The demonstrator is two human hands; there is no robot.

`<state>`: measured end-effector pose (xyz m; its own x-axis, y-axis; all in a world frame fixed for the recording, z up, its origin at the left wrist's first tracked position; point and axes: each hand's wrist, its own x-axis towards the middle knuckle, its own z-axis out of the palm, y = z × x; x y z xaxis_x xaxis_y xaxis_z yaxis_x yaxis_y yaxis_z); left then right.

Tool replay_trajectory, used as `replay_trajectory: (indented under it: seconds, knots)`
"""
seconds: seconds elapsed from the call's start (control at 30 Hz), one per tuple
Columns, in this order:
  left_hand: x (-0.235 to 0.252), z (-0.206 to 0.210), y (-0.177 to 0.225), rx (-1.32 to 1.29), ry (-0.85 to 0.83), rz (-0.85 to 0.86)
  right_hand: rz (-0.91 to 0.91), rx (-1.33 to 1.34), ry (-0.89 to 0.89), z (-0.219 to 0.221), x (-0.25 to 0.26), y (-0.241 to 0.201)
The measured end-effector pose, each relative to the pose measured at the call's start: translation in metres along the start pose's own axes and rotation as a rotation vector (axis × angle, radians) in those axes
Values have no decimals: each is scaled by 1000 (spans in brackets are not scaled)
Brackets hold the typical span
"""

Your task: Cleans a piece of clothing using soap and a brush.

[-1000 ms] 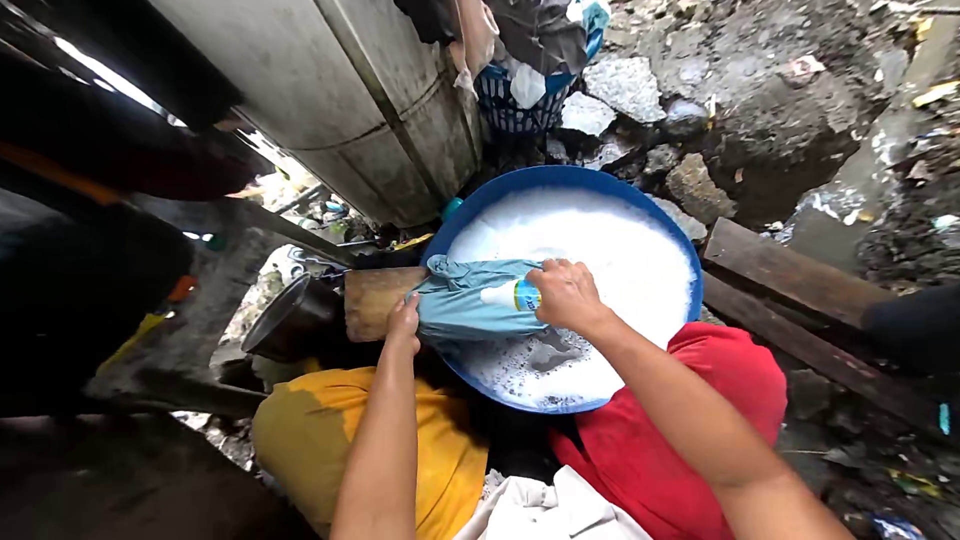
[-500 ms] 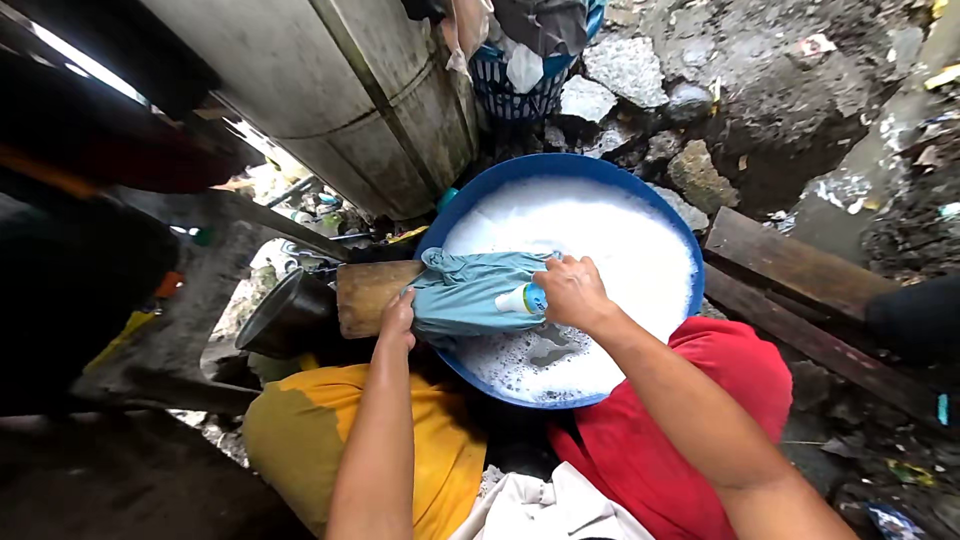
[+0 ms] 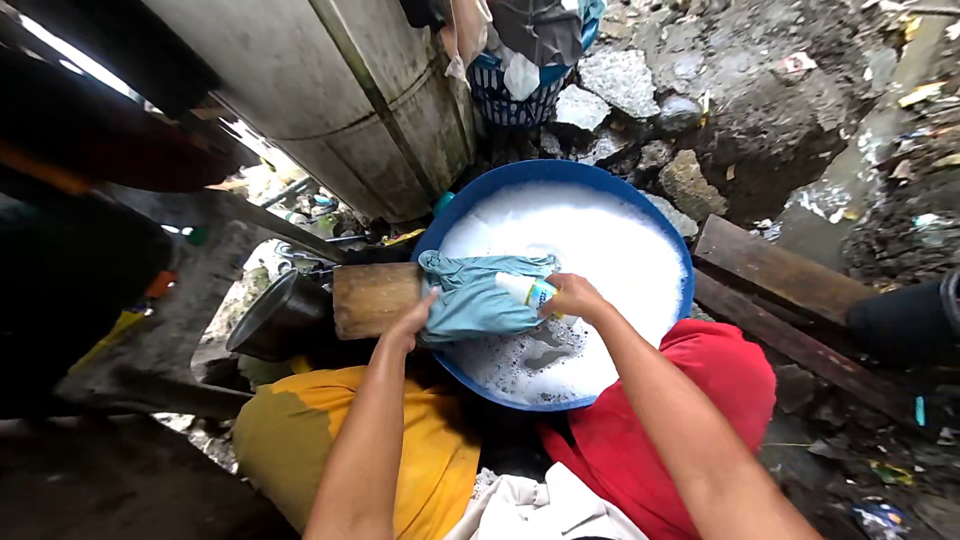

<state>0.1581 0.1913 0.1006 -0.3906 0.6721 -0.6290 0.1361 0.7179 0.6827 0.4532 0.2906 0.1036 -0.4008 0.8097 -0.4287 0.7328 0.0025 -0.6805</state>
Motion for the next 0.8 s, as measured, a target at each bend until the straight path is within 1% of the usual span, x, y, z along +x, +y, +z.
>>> replay_trajectory:
  seconds: [0.07, 0.1, 0.17, 0.2, 0.27, 0.37, 0.43, 0.47, 0.5, 0.53, 0.57, 0.6, 0.63, 0.7, 0.8]
  knots:
    - [-13, 8, 18, 80, -207, 43, 170, 507, 57, 24, 0, 15]
    - [-21, 11, 30, 37, -295, 101, 253, 727, 117, 39, 1, 22]
    - [-41, 12, 54, -138, -463, 208, 374, 1011, 234, 68, 5, 39]
    - [-52, 9, 65, -212, -525, 253, 402, 1085, 275, 76, 5, 44]
    - [-71, 2, 88, -259, -597, 324, 385, 1170, 293, 79, 4, 48]
    - [-88, -14, 112, -248, -701, 448, 275, 1300, 241, 69, 2, 43]
    - [-86, -24, 110, -376, -706, 550, 187, 1388, 164, 67, 0, 36]
    - [-82, -24, 102, -515, -660, 589, 151, 1417, 123, 66, -2, 33]
    - [-77, -18, 90, -681, -575, 596, 134, 1422, 88, 67, -6, 30]
    - [-72, -7, 77, -785, -466, 554, 135, 1419, 62, 68, -10, 26]
    - [-65, 3, 63, -808, -396, 508, 141, 1413, 54, 66, -13, 20]
    - [-60, 12, 51, -804, -375, 445, 146, 1394, 43, 63, -17, 13]
    - [-59, 18, 46, -794, -378, 411, 135, 1379, 25, 61, -20, 8]
    - [-67, 18, 45, -756, -440, 423, 88, 1376, -20, 65, -27, 5]
    - [-85, 3, 64, -707, -556, 523, -18, 1387, -93, 67, -32, -4]
